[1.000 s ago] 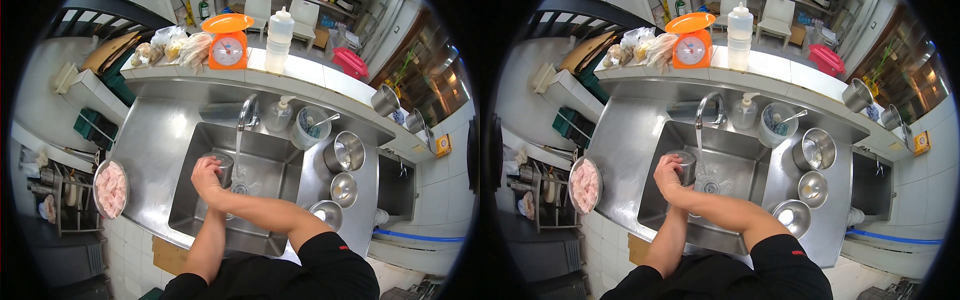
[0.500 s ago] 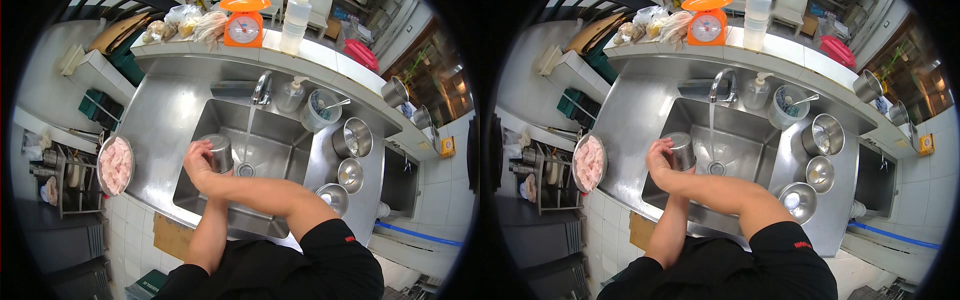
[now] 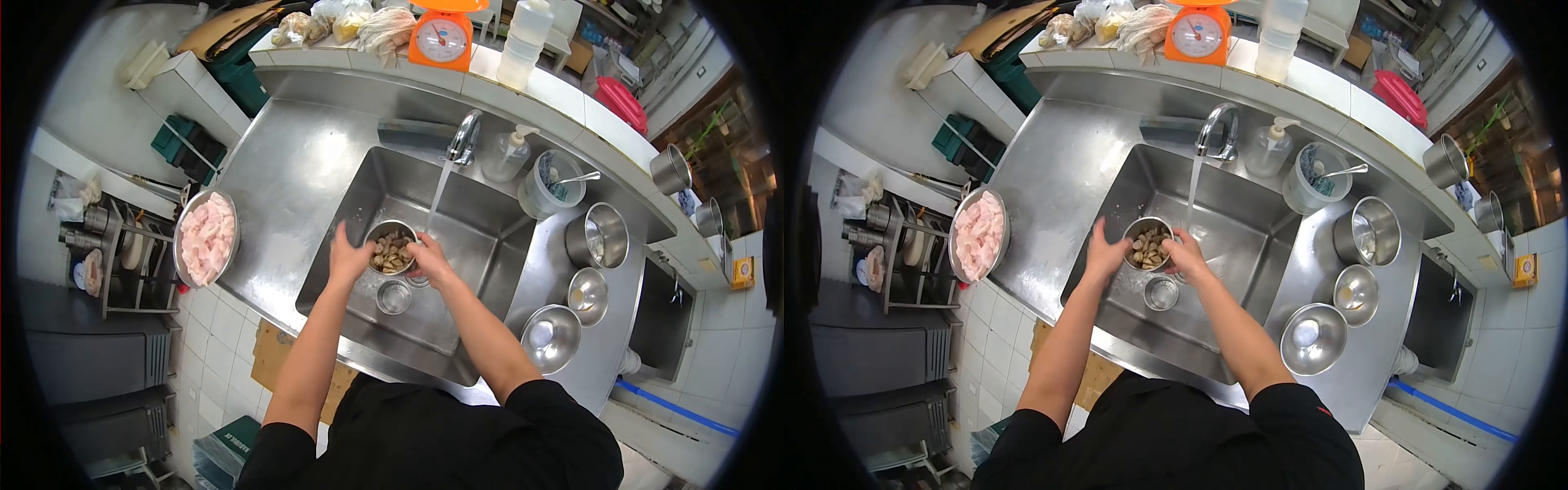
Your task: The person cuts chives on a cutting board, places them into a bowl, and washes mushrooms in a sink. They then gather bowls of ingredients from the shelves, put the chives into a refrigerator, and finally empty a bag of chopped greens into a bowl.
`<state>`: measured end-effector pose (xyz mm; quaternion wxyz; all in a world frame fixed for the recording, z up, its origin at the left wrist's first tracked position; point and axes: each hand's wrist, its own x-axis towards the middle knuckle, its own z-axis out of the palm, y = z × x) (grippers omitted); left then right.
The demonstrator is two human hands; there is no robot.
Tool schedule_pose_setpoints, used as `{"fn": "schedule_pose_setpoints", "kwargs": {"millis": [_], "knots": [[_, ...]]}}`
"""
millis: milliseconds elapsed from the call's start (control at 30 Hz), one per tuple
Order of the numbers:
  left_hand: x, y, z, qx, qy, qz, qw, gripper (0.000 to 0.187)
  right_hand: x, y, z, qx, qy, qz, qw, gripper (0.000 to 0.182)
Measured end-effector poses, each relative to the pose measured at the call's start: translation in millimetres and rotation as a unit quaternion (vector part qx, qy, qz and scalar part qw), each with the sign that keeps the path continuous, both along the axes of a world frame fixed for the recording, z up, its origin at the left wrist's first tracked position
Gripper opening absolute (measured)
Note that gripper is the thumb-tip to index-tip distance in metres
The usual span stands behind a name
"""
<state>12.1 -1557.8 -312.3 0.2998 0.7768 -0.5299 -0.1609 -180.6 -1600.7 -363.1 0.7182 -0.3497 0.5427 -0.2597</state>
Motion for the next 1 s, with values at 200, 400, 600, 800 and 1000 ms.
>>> {"fn": "schedule_pose_setpoints", "kwargs": {"millis": [200,400,600,800,1000], "knots": [[-50,-4,-29,0.189,0.621,0.083,0.756,0.050,-22,-5,-11,0.071,-0.066,-0.049,0.994,0.056],[-93,-75,-42,0.179,0.647,0.071,0.738,0.049,-76,-55,30,-0.350,0.289,-0.191,0.870,0.044],[-109,-85,-24,0.184,0.637,0.084,0.744,0.044,-91,-112,70,-0.352,0.210,-0.070,0.909,0.029],[-95,-82,-34,0.201,0.614,0.059,0.761,0.044,-63,-146,93,-0.169,0.054,0.136,0.975,0.027],[-75,-36,-18,0.154,0.615,0.088,0.769,0.050,-51,-216,51,-0.431,0.421,0.088,0.793,0.029]]}}
